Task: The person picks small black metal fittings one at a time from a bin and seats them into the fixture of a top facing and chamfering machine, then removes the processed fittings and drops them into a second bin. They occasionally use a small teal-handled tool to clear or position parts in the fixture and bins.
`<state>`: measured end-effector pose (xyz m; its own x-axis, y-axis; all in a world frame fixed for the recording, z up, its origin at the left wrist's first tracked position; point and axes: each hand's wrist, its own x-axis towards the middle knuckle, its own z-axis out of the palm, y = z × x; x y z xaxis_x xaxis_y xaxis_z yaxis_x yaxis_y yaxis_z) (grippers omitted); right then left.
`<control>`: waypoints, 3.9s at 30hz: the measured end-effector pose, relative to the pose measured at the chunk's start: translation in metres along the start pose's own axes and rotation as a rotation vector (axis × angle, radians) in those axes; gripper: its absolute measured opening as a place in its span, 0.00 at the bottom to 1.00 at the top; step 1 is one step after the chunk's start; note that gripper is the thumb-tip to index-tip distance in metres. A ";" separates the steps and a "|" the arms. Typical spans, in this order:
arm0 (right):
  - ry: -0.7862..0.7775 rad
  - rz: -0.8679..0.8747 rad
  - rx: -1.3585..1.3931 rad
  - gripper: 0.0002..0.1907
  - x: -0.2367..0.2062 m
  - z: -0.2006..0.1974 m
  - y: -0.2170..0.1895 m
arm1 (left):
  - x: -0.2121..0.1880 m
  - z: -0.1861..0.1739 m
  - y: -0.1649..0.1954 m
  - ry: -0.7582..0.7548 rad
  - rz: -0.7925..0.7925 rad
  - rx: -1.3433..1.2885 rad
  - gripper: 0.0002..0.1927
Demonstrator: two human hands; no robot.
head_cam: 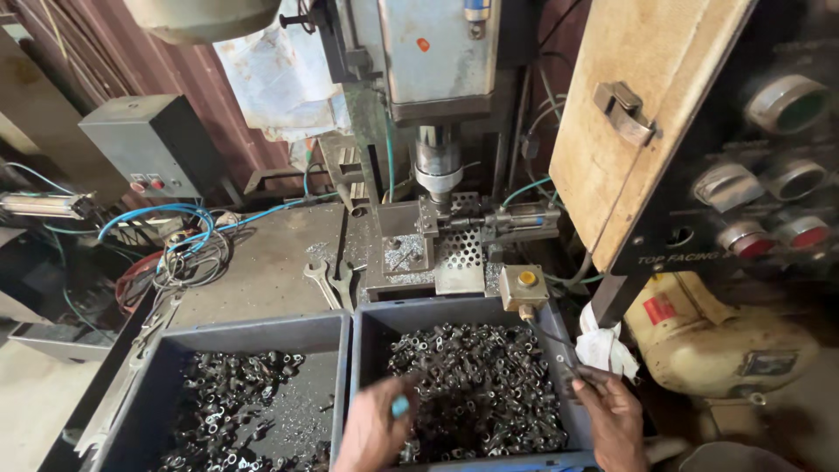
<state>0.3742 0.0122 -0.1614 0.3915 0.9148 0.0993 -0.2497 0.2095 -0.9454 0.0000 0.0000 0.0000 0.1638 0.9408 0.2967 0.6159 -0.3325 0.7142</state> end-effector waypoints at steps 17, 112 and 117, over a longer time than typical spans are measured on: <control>-0.095 -0.041 -0.146 0.11 0.013 0.000 0.002 | 0.254 -0.019 0.103 -0.129 0.197 0.875 0.07; 0.033 -0.480 -1.006 0.22 -0.061 0.077 -0.013 | 0.021 -0.039 -0.249 -0.282 -0.458 0.592 0.12; 0.008 -0.418 -1.022 0.19 -0.053 0.078 -0.022 | 0.023 -0.019 -0.270 -0.434 -0.516 0.732 0.13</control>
<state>0.2898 -0.0142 -0.1217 0.2814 0.8354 0.4721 0.7519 0.1138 -0.6494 -0.1766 0.1104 -0.1737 -0.0799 0.9499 -0.3021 0.9909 0.1086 0.0794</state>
